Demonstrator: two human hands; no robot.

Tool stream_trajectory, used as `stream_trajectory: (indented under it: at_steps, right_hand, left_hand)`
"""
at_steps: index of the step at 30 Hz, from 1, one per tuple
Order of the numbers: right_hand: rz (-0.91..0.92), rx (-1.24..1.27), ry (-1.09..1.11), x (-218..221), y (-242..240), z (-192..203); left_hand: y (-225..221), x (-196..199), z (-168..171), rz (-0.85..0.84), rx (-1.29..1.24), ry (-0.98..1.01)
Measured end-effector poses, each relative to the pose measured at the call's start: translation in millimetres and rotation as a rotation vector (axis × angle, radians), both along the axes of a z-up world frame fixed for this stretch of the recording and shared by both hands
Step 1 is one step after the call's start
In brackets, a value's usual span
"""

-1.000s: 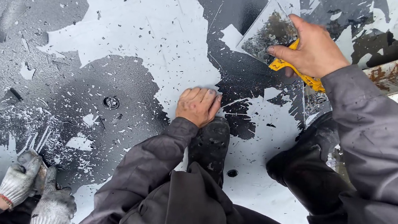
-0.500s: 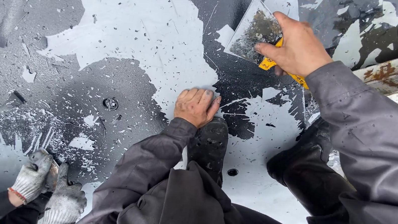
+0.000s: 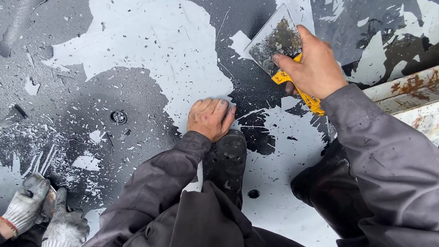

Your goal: Scraping a dark-colored coating or paint from a large flat surface using a hand-held scraper tool.

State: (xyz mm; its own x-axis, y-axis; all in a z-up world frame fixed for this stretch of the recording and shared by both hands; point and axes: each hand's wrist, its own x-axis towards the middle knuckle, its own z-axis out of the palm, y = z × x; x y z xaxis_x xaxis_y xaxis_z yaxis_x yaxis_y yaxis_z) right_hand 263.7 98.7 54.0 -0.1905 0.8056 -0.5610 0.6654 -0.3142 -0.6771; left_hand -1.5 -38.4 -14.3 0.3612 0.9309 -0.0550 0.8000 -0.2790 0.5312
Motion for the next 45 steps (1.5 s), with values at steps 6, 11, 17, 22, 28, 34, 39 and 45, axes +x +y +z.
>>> stream_trajectory:
  at_steps: [6, 11, 17, 22, 28, 34, 39, 45]
  right_hand:
    - [-0.151, -0.16, 0.077, -15.1, 7.6, 14.6]
    - [-0.143, -0.169, 0.03, -7.8, -3.3, 0.6]
    - [0.273, -0.165, -0.162, 20.2, 37.8, 5.4]
    - [0.565, 0.091, -0.245, 22.9, 82.8, 7.7]
    - [0.672, -0.1, -0.371, 10.3, 98.9, 16.6]
    - [0.755, 0.094, -0.151, -17.8, 6.1, -83.0]
    - [0.478, -0.543, 0.045, -45.9, 7.7, -17.4]
    - [-0.054, -0.168, 0.117, 42.0, -20.8, -5.8]
  left_hand:
    - [4.1, 0.0, 4.5, 0.025, 0.024, -0.053]
    - [4.6, 2.0, 3.7, 0.02, 0.022, -0.041]
    - [-2.6, -0.4, 3.4, 0.033, 0.008, -0.047]
    - [2.7, -0.1, -0.6, 0.024, 0.002, -0.053]
    - [4.4, 2.4, -0.6, 0.007, 0.025, -0.064]
    - [5.3, -1.9, 1.2, 0.0, 0.026, -0.066]
    - [-2.2, -6.2, 3.1, -0.02, 0.012, -0.095]
    - [-1.8, -4.6, -5.2, -0.018, 0.023, -0.079]
